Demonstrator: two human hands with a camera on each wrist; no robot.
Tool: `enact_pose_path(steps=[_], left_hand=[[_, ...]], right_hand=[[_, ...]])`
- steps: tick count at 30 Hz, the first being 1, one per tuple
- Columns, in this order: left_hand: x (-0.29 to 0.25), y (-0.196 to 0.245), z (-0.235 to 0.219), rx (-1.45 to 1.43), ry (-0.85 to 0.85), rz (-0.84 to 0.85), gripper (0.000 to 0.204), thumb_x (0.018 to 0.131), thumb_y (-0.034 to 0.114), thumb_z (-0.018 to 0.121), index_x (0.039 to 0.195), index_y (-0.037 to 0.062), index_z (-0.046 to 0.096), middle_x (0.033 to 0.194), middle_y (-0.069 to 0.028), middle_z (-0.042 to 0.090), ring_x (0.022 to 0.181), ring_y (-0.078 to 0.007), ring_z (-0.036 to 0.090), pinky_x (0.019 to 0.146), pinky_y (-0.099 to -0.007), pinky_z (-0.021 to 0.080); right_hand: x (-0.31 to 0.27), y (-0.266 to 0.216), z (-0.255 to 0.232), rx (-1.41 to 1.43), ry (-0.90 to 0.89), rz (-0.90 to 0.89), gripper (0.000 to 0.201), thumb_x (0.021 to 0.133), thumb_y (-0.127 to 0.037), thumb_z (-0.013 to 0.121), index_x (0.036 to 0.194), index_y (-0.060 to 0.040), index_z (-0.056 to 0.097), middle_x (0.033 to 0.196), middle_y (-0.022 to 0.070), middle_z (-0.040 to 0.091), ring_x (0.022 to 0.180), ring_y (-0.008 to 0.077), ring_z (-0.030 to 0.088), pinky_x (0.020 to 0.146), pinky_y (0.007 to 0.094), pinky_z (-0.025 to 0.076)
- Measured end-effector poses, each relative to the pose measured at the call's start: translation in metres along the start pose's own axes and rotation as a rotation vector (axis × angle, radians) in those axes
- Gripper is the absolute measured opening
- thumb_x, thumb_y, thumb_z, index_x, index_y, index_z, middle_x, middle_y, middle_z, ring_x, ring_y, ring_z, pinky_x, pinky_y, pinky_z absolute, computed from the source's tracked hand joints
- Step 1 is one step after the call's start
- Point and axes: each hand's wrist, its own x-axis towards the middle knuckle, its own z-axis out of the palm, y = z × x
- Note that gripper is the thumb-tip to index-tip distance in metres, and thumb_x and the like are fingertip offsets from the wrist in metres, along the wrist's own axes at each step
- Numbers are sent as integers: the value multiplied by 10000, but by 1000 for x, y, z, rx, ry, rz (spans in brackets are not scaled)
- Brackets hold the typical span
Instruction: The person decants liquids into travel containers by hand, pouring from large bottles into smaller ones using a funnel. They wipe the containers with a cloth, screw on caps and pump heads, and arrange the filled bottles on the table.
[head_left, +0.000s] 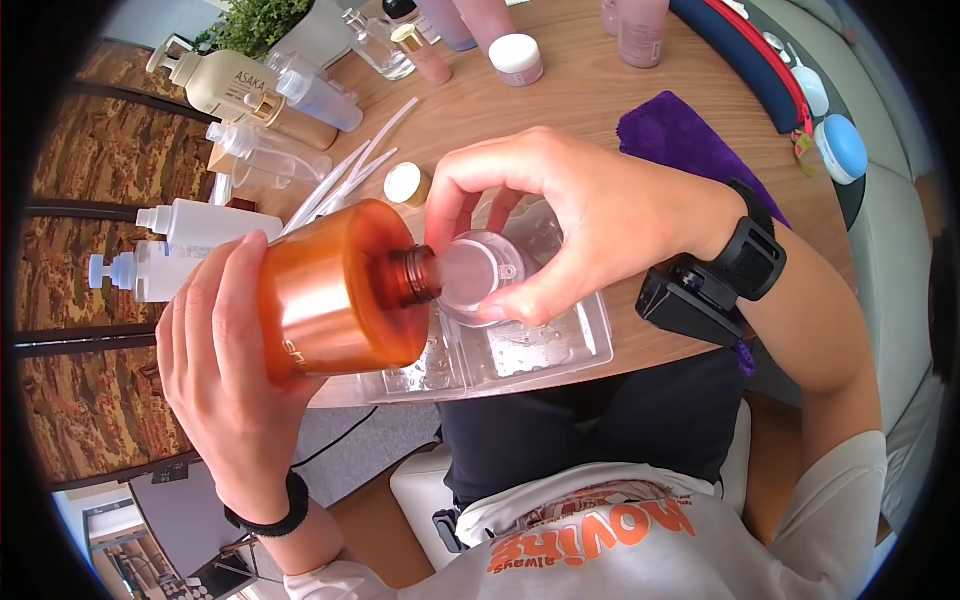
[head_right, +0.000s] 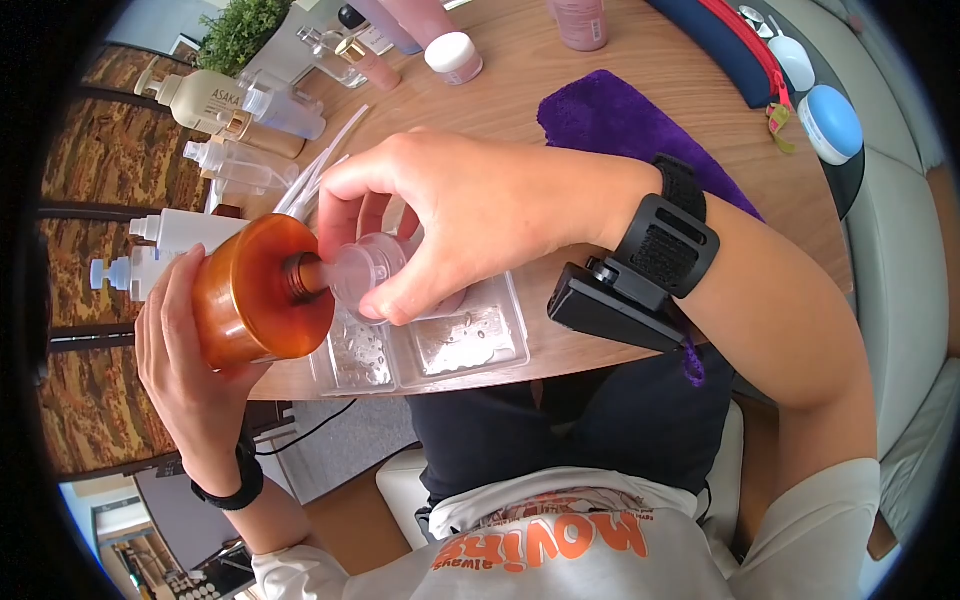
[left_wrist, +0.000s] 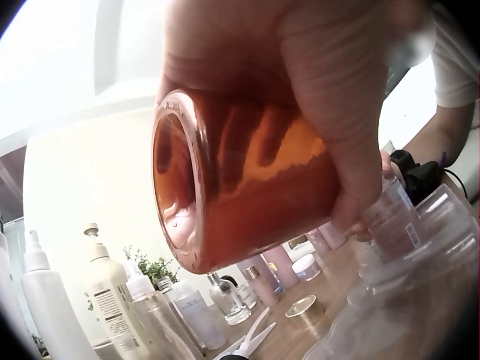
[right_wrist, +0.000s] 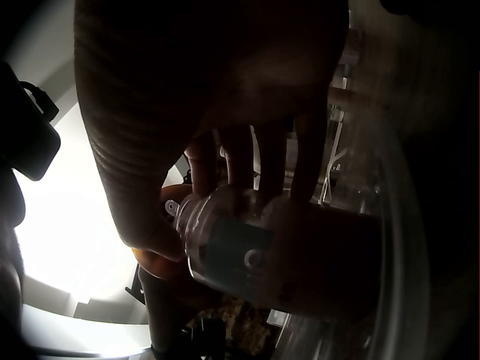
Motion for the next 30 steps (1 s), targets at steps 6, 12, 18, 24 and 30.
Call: enact_pose_path(steps=[6, 12, 18, 24, 30], left_hand=[[0, 0, 0, -2, 9, 1, 752, 519, 26, 753, 1233, 52, 516, 1100, -136, 617, 974, -314, 606, 847, -413, 461], [-3, 0, 1, -29, 0, -18, 781, 523, 121, 811, 1242, 48, 513, 1121, -140, 613, 994, -324, 603, 859, -422, 464], [-6, 1, 2, -78, -34, -76, 861, 501, 216, 879, 1260, 49, 508, 1171, -139, 607, 1038, -337, 595, 900, -432, 467], [-7, 0, 1, -60, -6, -70, 825, 521, 204, 864, 1249, 44, 511, 1153, -128, 611, 1020, -327, 600, 882, -422, 465], [-9, -3, 1, -60, -20, -85, 858, 505, 197, 872, 1262, 40, 500, 1206, -120, 603, 1061, -338, 588, 918, -436, 460]], right_hand=[[0, -1, -1, -21, -8, 35, 337, 699, -146, 757, 983, -41, 609, 944, 27, 632, 883, 139, 595, 807, 292, 491], [0, -2, 0, -7, -9, 11, 329, 705, -140, 754, 985, -45, 612, 953, 26, 637, 885, 138, 597, 812, 293, 489], [0, -2, -1, -8, -15, 5, 325, 707, -137, 752, 987, -46, 613, 963, 24, 641, 886, 137, 599, 813, 294, 489], [0, -1, 0, 12, -5, 2, 341, 696, -156, 749, 985, -24, 626, 947, 59, 650, 874, 176, 601, 791, 317, 497], [0, -1, -1, -2, -13, 8, 359, 687, -157, 741, 1002, -34, 619, 971, 44, 643, 894, 161, 598, 812, 311, 489]])
